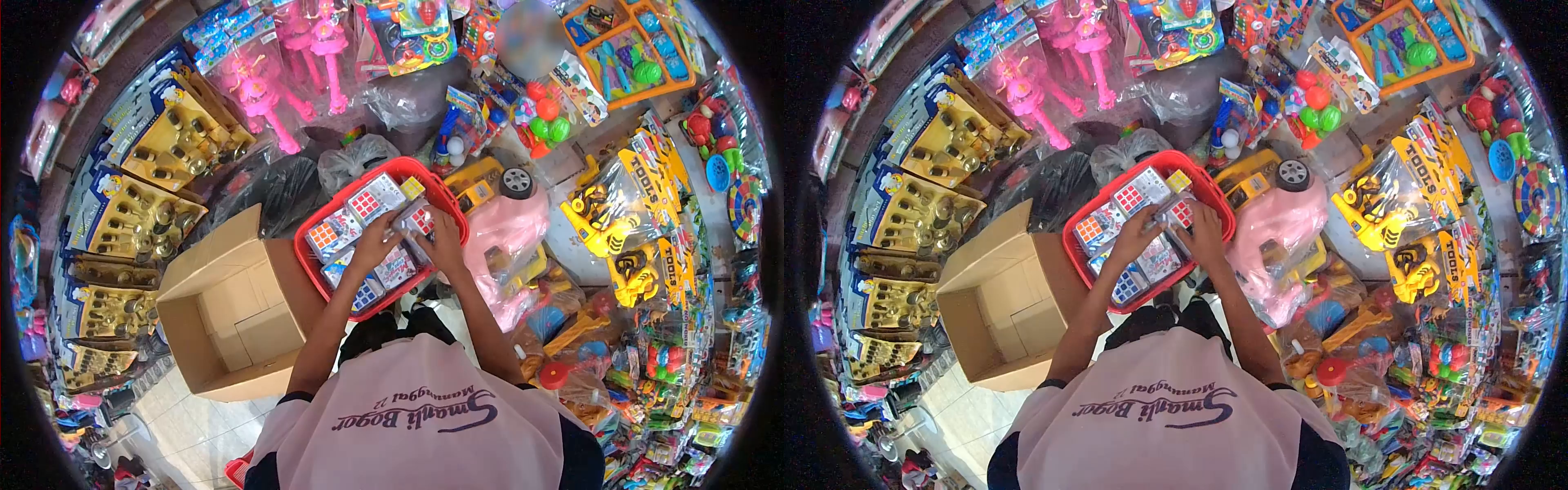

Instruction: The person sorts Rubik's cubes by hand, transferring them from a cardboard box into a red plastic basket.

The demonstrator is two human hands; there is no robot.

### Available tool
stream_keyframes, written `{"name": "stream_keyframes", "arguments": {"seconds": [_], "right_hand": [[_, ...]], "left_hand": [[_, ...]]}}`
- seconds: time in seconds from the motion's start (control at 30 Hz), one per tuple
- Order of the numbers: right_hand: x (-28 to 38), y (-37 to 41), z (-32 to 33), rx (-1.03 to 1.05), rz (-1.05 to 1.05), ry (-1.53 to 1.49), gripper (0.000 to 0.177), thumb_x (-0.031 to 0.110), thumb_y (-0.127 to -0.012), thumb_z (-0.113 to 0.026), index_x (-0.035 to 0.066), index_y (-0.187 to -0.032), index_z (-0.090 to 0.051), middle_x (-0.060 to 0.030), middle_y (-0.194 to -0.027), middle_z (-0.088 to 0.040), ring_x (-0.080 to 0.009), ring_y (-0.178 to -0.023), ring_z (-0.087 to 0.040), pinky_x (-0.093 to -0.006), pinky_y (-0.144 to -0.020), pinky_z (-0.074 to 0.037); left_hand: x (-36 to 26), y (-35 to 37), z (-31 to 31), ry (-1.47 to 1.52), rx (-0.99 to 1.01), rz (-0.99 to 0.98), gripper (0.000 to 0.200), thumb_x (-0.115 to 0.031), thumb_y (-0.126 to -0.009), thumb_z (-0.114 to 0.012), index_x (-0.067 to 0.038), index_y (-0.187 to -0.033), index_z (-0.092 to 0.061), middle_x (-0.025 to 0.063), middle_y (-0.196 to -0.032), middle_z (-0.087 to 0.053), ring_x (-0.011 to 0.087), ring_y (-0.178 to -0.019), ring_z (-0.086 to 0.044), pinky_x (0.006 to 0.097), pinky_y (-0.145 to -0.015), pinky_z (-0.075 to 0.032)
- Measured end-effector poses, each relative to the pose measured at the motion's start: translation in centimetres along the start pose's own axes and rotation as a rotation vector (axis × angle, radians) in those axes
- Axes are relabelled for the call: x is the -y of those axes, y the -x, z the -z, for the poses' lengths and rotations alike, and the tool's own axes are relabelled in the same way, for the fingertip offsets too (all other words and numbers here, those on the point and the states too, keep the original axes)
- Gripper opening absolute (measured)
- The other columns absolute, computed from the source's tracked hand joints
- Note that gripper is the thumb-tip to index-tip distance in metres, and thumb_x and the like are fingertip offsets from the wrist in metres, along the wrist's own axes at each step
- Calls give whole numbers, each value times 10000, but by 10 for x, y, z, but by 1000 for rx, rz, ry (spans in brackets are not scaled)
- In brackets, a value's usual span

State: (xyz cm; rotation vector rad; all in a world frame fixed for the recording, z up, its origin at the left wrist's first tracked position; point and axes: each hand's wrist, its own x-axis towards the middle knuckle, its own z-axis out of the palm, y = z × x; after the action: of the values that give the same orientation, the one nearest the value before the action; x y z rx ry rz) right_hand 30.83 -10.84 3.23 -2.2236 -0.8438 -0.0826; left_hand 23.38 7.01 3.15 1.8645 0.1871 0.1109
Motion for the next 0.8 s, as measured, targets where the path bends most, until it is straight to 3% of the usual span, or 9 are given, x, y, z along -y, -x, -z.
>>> {"name": "stream_keyframes", "arguments": {"seconds": [0.1, 0.23, 0.37, 0.53, 0.73, 0.8], "right_hand": [[-14, -6, -9, -32, -58, 54, 602, 283, -770, -690, 24, -1250, -436, -185, -1138, -499, -367, -1056, -476, -467, -861, -385], [-28, -5, -23, 100, -60, 89, 606, 246, -752, -712, 25, -1242, -432, -192, -1145, -480, -380, -1070, -451, -460, -882, -382], [-37, 4, -22, 129, 16, -34, 588, 185, -737, -720, 24, -1228, -438, -190, -1166, -469, -378, -1081, -444, -457, -918, -371], [-50, 10, -9, 214, 44, -64, 583, 159, -733, -713, 41, -1235, -441, -187, -1180, -468, -386, -1086, -450, -446, -938, -364], [-50, 25, 0, 191, 100, -61, 547, 108, -744, -681, 50, -1235, -445, -211, -1212, -450, -385, -1141, -440, -448, -958, -374], [-54, 29, 2, 159, 126, -182, 502, 83, -748, -663, 52, -1211, -471, -213, -1219, -444, -381, -1151, -441, -443, -963, -378]], "left_hand": [[15, 16, -1, -457, -94, -110, 463, -178, -782, -680, -29, -1196, -537, 185, -1138, -572, 346, -1057, -551, 408, -955, -419], [19, 45, -9, -631, -110, -198, 552, -165, -739, -711, -43, -1232, -494, 188, -1215, -510, 381, -1131, -480, 449, -965, -389], [19, 56, -18, -677, -116, -137, 668, -138, -723, -716, -96, -1323, -424, 153, -1270, -460, 333, -1207, -421, 424, -1007, -358], [13, 61, -24, -656, -132, -55, 667, -110, -746, -696, -104, -1344, -403, 169, -1311, -439, 359, -1234, -407, 432, -1041, -339], [8, 76, -39, -625, -328, -22, 626, -139, -775, -684, -69, -1337, -418, 212, -1339, -428, 379, -1274, -378, 425, -1058, -328], [3, 88, -42, -619, -447, -1, 575, -140, -781, -677, -50, -1303, -455, 220, -1306, -452, 384, -1242, -406, 436, -1034, -341]]}}
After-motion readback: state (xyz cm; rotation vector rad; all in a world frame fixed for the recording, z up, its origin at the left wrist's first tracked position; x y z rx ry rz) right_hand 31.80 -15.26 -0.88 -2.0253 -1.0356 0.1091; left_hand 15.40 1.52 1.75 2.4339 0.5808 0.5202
